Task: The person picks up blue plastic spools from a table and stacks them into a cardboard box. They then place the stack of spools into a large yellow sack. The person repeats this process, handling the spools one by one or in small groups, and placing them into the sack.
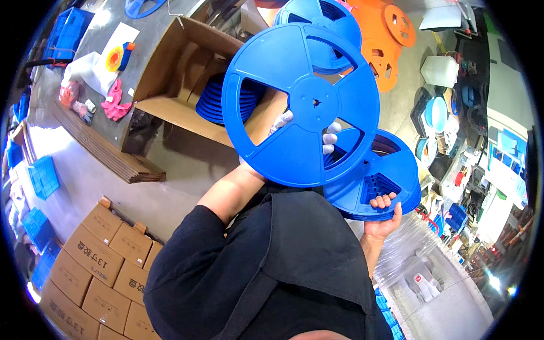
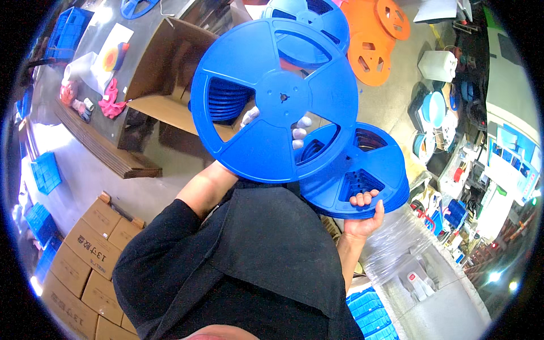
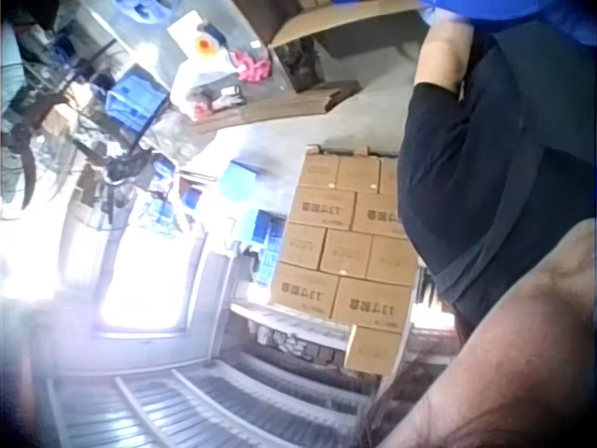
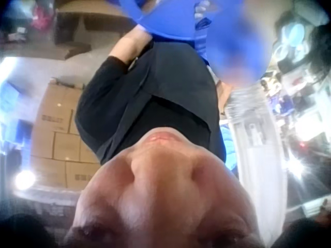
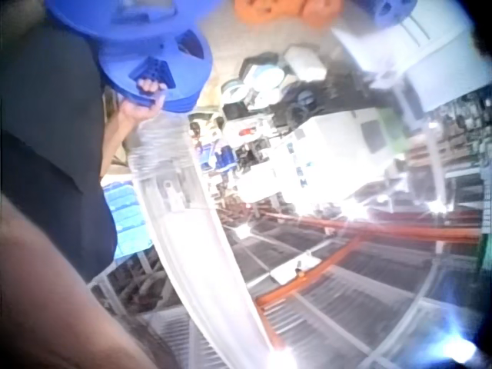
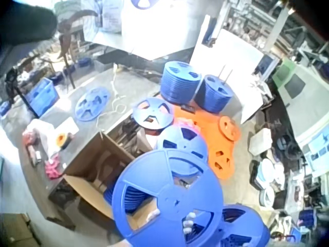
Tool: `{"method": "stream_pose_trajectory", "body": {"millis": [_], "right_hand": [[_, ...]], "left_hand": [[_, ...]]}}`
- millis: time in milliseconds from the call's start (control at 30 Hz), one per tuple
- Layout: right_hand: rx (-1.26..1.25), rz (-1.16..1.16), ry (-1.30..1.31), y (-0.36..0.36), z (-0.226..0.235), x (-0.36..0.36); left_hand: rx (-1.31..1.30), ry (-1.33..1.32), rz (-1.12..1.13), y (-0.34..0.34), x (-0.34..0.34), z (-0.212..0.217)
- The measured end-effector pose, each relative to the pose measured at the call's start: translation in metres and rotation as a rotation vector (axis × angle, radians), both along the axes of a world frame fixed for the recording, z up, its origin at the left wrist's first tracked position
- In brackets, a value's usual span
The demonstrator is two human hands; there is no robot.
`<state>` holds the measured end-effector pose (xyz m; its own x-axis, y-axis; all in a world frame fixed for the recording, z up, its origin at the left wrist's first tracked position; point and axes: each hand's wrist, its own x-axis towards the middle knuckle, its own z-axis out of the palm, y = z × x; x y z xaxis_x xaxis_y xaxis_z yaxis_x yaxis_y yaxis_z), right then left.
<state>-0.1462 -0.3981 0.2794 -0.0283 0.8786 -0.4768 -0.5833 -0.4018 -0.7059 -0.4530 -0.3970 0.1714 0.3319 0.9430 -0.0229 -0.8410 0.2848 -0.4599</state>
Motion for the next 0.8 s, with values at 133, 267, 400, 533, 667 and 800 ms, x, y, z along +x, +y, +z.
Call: {"method": "stream_pose_trajectory", "body": {"millis": [133, 267, 400, 533, 667, 800], "right_hand": [[-0.013, 0.008, 0.002, 0.002, -0.003, 0.002], [-0.023, 0.023, 0.010, 0.006, -0.004, 0.000], [-0.029, 0.047, -0.012, 0.010, -0.004, -0.002], [-0.040, 0.066, -0.021, 0.010, -0.003, -0.005], [-0.083, 0.067, -0.068, 0.007, -0.002, -0.006], [-0.098, 0.042, -0.053, 0.001, -0.002, -0.006]], "left_hand": [[0.014, -0.068, 0.030, 0.003, -0.001, -0.007], [0.050, -0.067, 0.069, 0.002, -0.007, -0.006], [0.102, -0.016, 0.093, -0.001, 0.000, -0.012], [0.106, -0.016, 0.014, -0.007, 0.008, 0.002], [0.090, -0.017, -0.056, -0.015, 0.013, 0.015], [0.076, -0.012, -0.119, -0.014, 0.012, 0.018]]}}
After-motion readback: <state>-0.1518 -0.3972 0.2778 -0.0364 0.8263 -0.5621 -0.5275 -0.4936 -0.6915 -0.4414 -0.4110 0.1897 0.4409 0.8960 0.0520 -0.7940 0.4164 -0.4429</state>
